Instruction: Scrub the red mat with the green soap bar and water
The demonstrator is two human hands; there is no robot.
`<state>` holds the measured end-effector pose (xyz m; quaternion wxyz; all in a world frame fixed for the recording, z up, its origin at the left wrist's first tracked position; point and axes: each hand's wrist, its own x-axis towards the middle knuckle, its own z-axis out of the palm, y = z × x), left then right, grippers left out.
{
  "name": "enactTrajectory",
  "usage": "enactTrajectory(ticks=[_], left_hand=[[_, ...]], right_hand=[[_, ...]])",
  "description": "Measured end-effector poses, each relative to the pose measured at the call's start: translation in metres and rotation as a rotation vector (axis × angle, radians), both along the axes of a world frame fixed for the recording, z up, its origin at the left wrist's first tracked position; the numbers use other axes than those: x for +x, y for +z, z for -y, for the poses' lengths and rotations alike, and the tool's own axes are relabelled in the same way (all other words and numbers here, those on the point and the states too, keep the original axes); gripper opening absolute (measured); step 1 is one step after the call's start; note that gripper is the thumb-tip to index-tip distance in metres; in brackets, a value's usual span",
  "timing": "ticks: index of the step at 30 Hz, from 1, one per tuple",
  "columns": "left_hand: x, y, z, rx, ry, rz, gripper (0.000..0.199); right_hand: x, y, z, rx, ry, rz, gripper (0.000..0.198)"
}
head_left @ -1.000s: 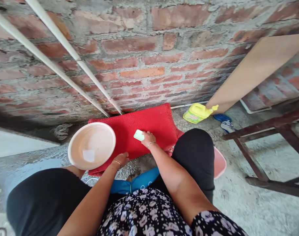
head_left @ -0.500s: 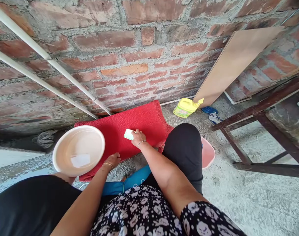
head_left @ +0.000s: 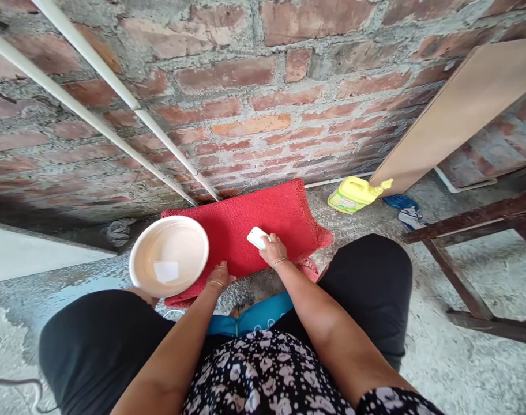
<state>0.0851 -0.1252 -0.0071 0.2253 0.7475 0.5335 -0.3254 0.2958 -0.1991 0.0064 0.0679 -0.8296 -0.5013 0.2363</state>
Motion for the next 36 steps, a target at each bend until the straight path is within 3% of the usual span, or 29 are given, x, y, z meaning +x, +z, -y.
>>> enactTrajectory(ticks=[5,7,11,15,18,20,24,27,30,34,36], left_hand=[[-0.003,-0.007,-0.002,0.022,-0.027,0.015,0.049],[-0.001,-0.008,-0.004,0.015,-0.042,0.013,0.047],[0.004,-0.005,-0.007,-0.014,-0.102,-0.015,0.046],[0.009,-0.004,-0.011,-0.053,-0.133,-0.023,0.049],[0.009,-0.006,-0.012,-0.065,-0.127,-0.015,0.048],[0.007,-0.009,-0.011,-0.06,-0.127,0.003,0.045],[0.001,-0.015,-0.009,-0.031,-0.12,0.05,0.041],[-0.002,-0.019,-0.008,-0.028,-0.102,0.071,0.04],[-0.003,-0.02,-0.009,-0.037,-0.09,0.083,0.04],[-0.003,-0.017,-0.011,-0.062,-0.081,0.089,0.039],[-0.003,-0.016,-0.012,-0.064,-0.073,0.089,0.039]], right_hand=[[0.053,0.0,0.02,-0.108,-0.429,0.091,0.055],[0.064,-0.001,0.024,-0.084,-0.507,0.091,0.059],[0.037,-0.001,0.002,0.017,-0.26,0.021,0.054],[-0.003,0.004,-0.04,-0.009,0.072,-0.031,0.053],[0.01,0.01,-0.053,-0.085,0.25,0.001,0.05],[0.043,0.017,-0.045,-0.144,0.255,0.046,0.05],[0.121,0.031,-0.016,-0.243,0.081,0.149,0.055],[0.135,0.036,-0.017,-0.197,0.033,0.192,0.053],[0.1,0.031,-0.049,-0.11,0.15,0.144,0.053],[0.037,0.02,-0.098,-0.126,0.317,0.131,0.058],[0.025,0.018,-0.109,-0.136,0.338,0.166,0.06]])
